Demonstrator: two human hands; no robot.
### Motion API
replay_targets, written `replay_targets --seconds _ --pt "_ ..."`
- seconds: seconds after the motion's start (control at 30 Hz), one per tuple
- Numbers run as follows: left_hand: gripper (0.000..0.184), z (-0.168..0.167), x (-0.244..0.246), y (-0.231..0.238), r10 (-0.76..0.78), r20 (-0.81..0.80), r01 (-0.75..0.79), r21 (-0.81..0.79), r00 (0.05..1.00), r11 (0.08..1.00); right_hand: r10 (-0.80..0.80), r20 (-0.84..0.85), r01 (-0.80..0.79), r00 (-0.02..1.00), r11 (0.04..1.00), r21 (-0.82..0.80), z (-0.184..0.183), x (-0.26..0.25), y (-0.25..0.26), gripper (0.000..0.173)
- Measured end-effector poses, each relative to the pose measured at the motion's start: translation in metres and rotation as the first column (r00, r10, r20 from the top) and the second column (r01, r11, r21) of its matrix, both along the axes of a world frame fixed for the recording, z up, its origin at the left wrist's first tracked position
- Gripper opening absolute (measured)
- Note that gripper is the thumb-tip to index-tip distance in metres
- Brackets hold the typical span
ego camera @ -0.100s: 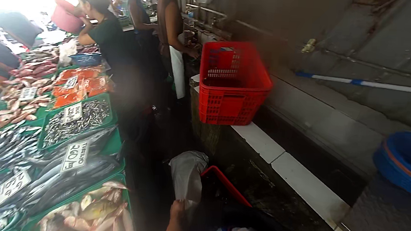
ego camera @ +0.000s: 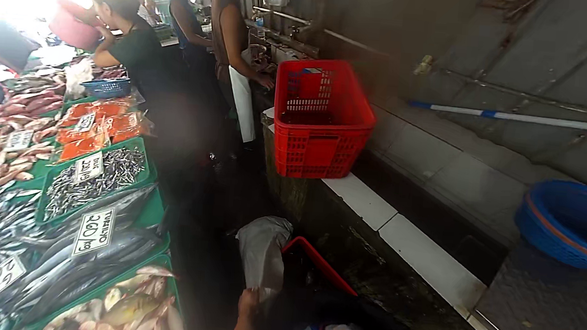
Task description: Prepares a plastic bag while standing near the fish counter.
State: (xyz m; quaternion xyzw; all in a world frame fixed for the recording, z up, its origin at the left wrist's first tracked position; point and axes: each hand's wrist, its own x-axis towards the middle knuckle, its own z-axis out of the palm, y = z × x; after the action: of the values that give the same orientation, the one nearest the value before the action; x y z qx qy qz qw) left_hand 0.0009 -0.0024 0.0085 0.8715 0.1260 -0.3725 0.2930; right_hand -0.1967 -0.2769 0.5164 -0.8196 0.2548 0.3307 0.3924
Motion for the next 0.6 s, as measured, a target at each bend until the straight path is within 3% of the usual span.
replay_targets --seconds 0.03,0.07,0.1,0.17,0.23,0.27,0.3,0.43,0.5,0.57,0.6 --pt "0.052 0.001 0.000 0.000 -0.002 0.000 0.002 0.004 1.000 1.000 -0.197 -0.260 0.183 0.945 0.980 -0.079 -0.026 0.006 0.000 0.042" --pt "0.051 0.003 -0.001 -0.001 0.002 0.002 -0.002 0.007 1.000 1.000 -0.271 -0.370 0.230 0.889 0.961 -0.152 -0.050 0.007 -0.002 0.042" --pt "0.051 0.003 -0.002 -0.001 0.007 0.005 -0.007 0.009 1.000 1.000 -0.239 -0.418 0.181 0.876 0.968 -0.174 -0.059 0.006 -0.005 0.043" --pt "0.052 0.002 -0.002 -0.002 0.009 0.011 -0.009 0.013 1.000 1.000 -0.069 -0.390 0.011 0.918 0.989 -0.149 -0.069 -0.007 -0.014 0.044" --pt "0.052 0.007 -0.003 -0.003 0.011 0.011 -0.011 0.011 1.000 1.000 0.057 -0.286 -0.104 0.957 0.983 -0.154 -0.056 -0.018 -0.018 0.043" --pt "0.051 0.011 -0.004 -0.004 0.013 0.010 -0.013 0.010 1.000 1.000 0.016 -0.425 -0.049 0.905 0.997 -0.067 -0.038 -0.003 -0.018 0.045" --pt "0.051 0.015 -0.005 -0.004 0.013 0.013 -0.014 0.008 1.000 1.000 -0.126 -0.268 0.079 0.955 0.981 -0.177 -0.053 -0.012 -0.009 0.039" --pt "0.051 0.013 -0.007 -0.003 0.014 0.012 -0.015 0.004 1.000 1.000 -0.195 -0.399 0.158 0.896 0.980 -0.124 -0.100 -0.013 -0.021 0.042" --pt "0.050 0.002 -0.006 -0.003 0.012 0.017 -0.012 0.012 1.000 1.000 -0.194 -0.333 0.169 0.923 0.980 -0.101 -0.125 -0.027 -0.030 0.043" --pt "0.050 0.000 -0.006 -0.002 0.012 0.013 -0.013 0.017 1.000 1.000 -0.171 -0.115 0.156 0.978 0.979 -0.130 -0.198 -0.061 -0.047 0.044" --pt "0.049 0.004 -0.006 -0.002 0.014 0.009 -0.014 0.018 1.000 1.000 -0.200 -0.199 0.183 0.959 0.978 -0.100 -0.223 -0.062 -0.056 0.045"
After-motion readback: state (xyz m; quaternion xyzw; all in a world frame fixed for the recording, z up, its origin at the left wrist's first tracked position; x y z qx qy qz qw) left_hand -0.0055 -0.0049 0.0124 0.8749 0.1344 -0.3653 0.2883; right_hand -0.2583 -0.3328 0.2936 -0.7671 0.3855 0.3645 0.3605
